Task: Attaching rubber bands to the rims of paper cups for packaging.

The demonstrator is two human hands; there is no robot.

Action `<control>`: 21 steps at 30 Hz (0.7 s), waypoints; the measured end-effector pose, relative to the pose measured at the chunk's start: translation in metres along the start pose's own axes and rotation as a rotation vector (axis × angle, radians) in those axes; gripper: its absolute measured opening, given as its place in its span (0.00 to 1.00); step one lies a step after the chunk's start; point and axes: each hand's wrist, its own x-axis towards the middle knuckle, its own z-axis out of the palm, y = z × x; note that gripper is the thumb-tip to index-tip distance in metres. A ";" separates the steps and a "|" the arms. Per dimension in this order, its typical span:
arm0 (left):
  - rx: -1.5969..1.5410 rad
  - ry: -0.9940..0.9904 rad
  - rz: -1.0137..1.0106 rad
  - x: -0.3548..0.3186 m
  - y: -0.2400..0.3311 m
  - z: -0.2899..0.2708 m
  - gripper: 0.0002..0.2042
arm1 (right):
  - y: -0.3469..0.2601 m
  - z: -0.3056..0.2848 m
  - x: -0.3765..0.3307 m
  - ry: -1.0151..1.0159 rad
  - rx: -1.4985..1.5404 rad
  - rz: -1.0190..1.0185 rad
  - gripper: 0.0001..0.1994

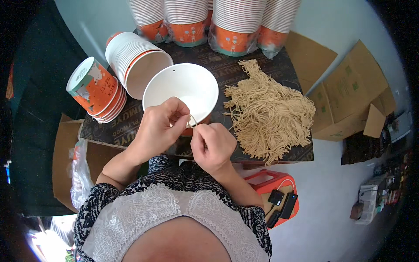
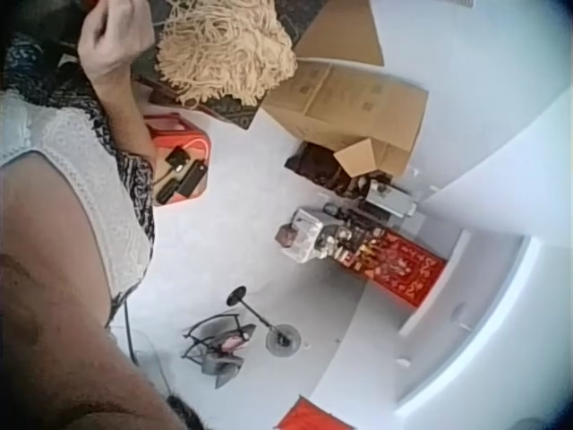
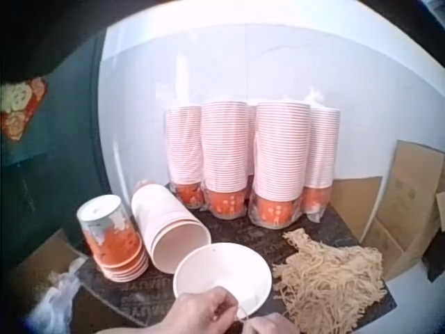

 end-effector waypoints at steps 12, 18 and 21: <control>-0.122 -0.036 0.242 -0.003 -0.005 0.000 0.05 | -0.012 0.001 0.000 0.053 0.518 0.657 0.02; -0.140 -0.021 0.262 -0.003 -0.009 0.002 0.05 | -0.020 -0.001 0.009 0.052 0.592 0.688 0.02; -0.159 -0.033 0.241 -0.004 -0.011 0.002 0.05 | -0.018 -0.002 0.005 -0.002 0.459 0.640 0.02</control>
